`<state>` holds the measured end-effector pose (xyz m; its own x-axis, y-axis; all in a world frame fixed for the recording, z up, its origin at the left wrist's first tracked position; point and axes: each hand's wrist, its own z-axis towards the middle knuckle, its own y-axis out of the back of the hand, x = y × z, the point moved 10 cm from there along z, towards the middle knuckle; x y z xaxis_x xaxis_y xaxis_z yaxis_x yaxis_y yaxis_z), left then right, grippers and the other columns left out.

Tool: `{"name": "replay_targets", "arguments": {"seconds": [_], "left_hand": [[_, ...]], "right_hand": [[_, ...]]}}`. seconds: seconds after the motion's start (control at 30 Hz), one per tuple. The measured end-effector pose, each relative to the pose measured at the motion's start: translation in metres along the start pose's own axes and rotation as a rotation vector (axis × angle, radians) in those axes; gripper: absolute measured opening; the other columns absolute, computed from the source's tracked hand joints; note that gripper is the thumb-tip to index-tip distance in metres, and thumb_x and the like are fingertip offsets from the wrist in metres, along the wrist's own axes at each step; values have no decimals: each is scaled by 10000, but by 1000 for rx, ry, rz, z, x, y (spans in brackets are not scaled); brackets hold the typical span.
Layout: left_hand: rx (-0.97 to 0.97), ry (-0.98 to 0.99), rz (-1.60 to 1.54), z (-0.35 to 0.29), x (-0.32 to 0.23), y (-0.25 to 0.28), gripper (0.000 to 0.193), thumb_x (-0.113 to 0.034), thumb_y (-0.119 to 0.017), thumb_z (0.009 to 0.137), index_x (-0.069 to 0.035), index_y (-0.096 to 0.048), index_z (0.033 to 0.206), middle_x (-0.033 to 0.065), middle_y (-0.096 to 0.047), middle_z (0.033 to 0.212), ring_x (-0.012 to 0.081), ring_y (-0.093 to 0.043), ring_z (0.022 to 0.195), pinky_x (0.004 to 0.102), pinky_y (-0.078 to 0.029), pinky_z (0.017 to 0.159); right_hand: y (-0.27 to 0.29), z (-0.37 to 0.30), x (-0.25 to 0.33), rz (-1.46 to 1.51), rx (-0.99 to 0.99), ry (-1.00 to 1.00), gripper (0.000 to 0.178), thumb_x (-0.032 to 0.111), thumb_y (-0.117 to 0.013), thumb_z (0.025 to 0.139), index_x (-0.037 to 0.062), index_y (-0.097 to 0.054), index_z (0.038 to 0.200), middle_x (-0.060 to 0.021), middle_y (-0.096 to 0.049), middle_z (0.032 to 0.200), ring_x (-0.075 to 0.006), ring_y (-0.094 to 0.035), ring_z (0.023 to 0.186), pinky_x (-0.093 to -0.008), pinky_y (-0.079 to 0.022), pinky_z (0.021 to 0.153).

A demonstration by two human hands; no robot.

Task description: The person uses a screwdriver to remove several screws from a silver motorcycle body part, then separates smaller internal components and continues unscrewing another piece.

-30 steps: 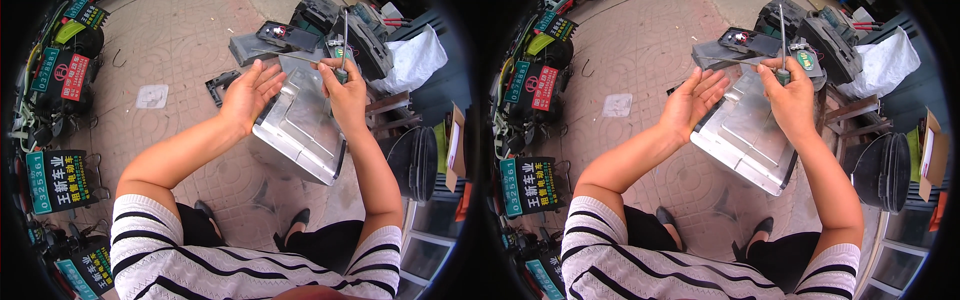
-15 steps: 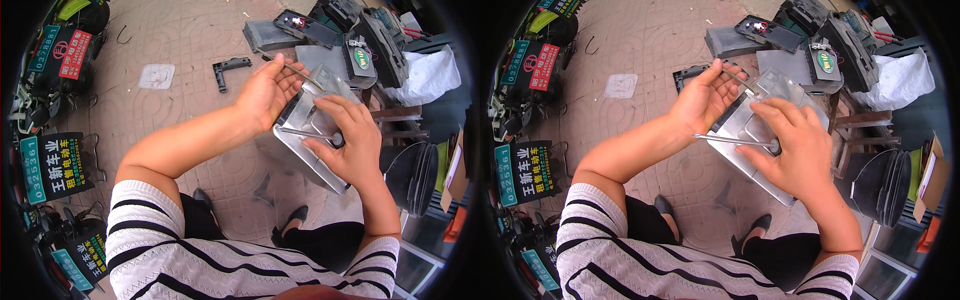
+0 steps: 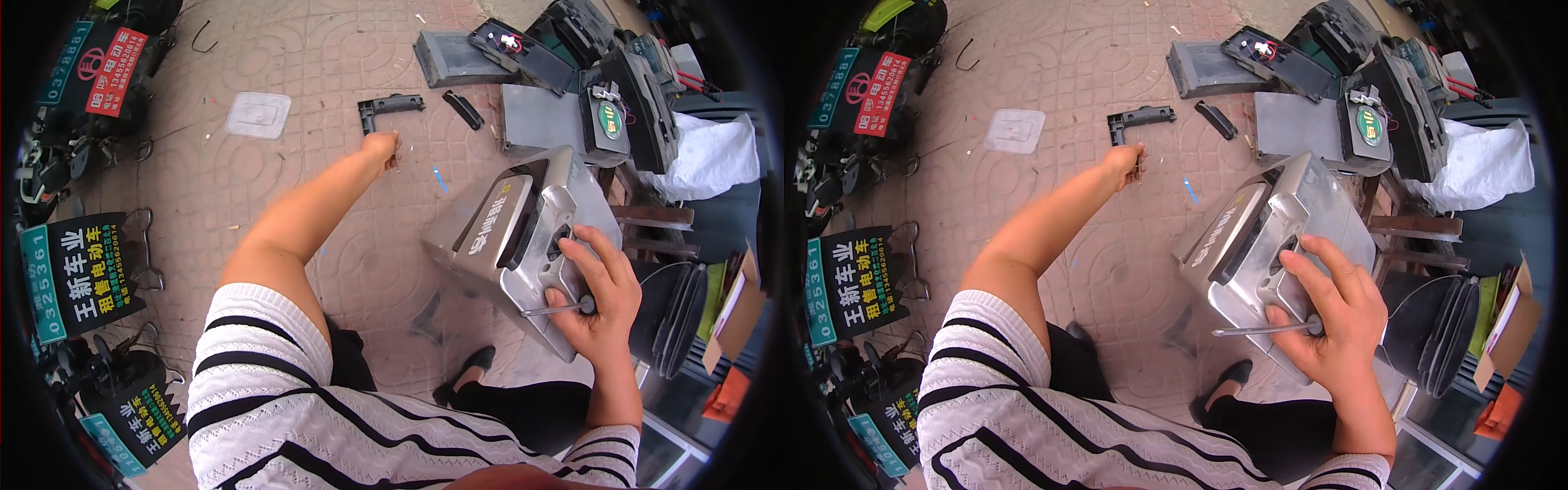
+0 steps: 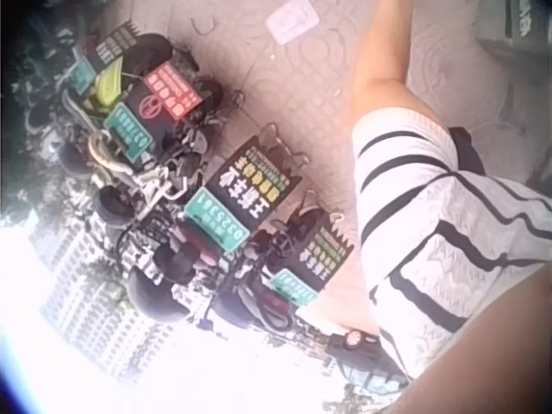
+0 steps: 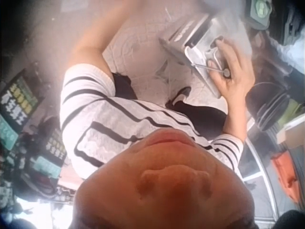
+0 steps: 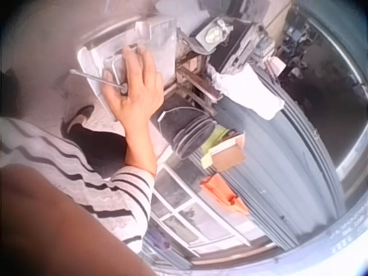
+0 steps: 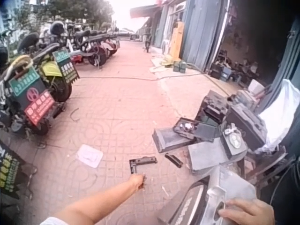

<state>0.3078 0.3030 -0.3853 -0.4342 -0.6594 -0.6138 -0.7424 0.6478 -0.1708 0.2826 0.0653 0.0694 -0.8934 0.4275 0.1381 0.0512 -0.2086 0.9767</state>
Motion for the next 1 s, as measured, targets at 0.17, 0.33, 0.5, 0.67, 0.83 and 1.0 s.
{"name": "replay_targets", "arguments": {"seconds": [0.17, 0.33, 0.5, 0.67, 0.83, 1.0], "left_hand": [[92, -93, 74, 30, 19, -23, 268, -290, -536, 988, -49, -604, 892, 65, -618, 818, 181, -621, 633, 322, -526, 535], [-394, -849, 685, 24, -78, -16, 210, -143, -647, 856, -23, -614, 1025, 182, -606, 1049, 365, -587, 960, 437, -501, 849], [-579, -899, 1097, 17, -111, 4, 372, -126, -736, 776, -46, -582, 1105, 180, -559, 1177, 338, -540, 1110, 453, -488, 903], [-572, -682, 1287, 33, -110, 45, 382, -289, -781, 753, -75, -653, 1042, 122, -673, 1016, 302, -647, 962, 399, -540, 819], [-189, -577, 650, 43, -108, 87, 446, -402, -834, 715, -42, -721, 953, 47, -689, 799, 177, -617, 692, 332, -481, 664], [93, -329, 268, 15, -99, 67, 404, -396, -814, 773, -62, -694, 966, -4, -673, 845, 58, -514, 636, 239, -359, 525]], "right_hand": [[0, -18, -14, 6, 12, -40, 502, 280, -776, 615, 108, -696, 1080, -111, -656, 1160, -246, -574, 703, -325, -464, 628], [3, -32, -21, -55, 1, -9, 453, 394, -736, 698, 97, -694, 1038, -158, -660, 1128, -255, -574, 708, -323, -427, 613], [1, -37, -28, -54, 43, -39, 441, 400, -722, 725, 103, -689, 1049, -159, -657, 1131, -245, -557, 693, -324, -431, 614], [-1, -35, -28, -44, 39, -29, 447, 390, -722, 723, 99, -684, 1060, -166, -647, 1155, -249, -561, 705, -329, -446, 629], [1, -29, -21, -34, 31, -18, 475, 377, -725, 707, 90, -675, 1083, -162, -647, 1161, -260, -566, 718, -329, -451, 639], [2, -28, -21, -16, 12, -47, 489, 337, -738, 668, 99, -673, 1089, -150, -648, 1158, -271, -568, 717, -333, -454, 636]]}}
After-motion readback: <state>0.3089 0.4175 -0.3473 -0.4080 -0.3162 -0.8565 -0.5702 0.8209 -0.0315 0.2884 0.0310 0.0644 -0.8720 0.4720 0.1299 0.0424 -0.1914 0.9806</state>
